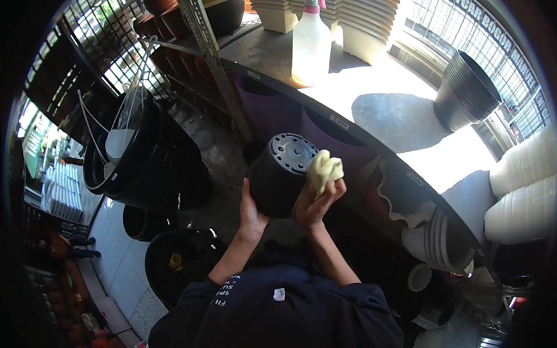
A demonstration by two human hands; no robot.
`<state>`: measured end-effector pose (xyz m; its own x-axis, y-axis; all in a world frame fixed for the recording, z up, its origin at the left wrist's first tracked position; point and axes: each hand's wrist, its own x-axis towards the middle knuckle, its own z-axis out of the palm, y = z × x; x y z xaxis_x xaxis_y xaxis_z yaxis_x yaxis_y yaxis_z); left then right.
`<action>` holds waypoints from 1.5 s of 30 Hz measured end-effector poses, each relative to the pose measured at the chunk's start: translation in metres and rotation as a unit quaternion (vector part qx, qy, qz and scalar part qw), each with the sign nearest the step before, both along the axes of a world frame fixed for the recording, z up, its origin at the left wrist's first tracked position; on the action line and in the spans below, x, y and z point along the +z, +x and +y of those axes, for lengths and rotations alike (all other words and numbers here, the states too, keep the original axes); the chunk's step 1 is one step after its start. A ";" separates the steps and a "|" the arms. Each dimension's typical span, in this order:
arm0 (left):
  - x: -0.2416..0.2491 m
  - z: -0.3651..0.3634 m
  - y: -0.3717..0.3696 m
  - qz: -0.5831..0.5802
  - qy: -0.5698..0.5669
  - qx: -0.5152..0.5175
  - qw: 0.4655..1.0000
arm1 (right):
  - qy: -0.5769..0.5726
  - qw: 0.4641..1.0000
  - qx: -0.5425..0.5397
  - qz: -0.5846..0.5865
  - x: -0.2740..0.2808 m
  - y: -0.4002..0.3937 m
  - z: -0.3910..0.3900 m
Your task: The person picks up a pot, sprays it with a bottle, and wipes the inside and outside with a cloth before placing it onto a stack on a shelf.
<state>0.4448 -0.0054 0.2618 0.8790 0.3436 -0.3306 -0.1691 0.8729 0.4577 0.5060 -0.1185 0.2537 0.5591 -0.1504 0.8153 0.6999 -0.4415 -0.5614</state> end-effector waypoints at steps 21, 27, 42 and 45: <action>0.050 0.041 -0.038 -0.059 0.674 -0.120 0.726 | -0.011 0.702 0.462 0.543 0.018 0.053 -0.058; 0.030 0.020 -0.032 -0.074 0.752 -0.056 0.652 | -0.245 0.798 0.269 0.481 0.031 0.033 -0.044; -0.015 0.004 0.001 0.072 0.678 0.082 0.727 | -0.266 0.946 0.141 0.121 0.022 -0.033 -0.004; -0.013 0.016 -0.003 0.077 0.686 0.067 0.721 | -0.222 0.945 0.106 0.215 0.047 -0.010 -0.006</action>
<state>0.4419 0.0104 0.2493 0.7966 0.5180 0.3116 -0.0659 -0.4379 0.8966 0.4960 -0.1247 0.3006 0.8322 0.3064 0.4621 0.5486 -0.5756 -0.6064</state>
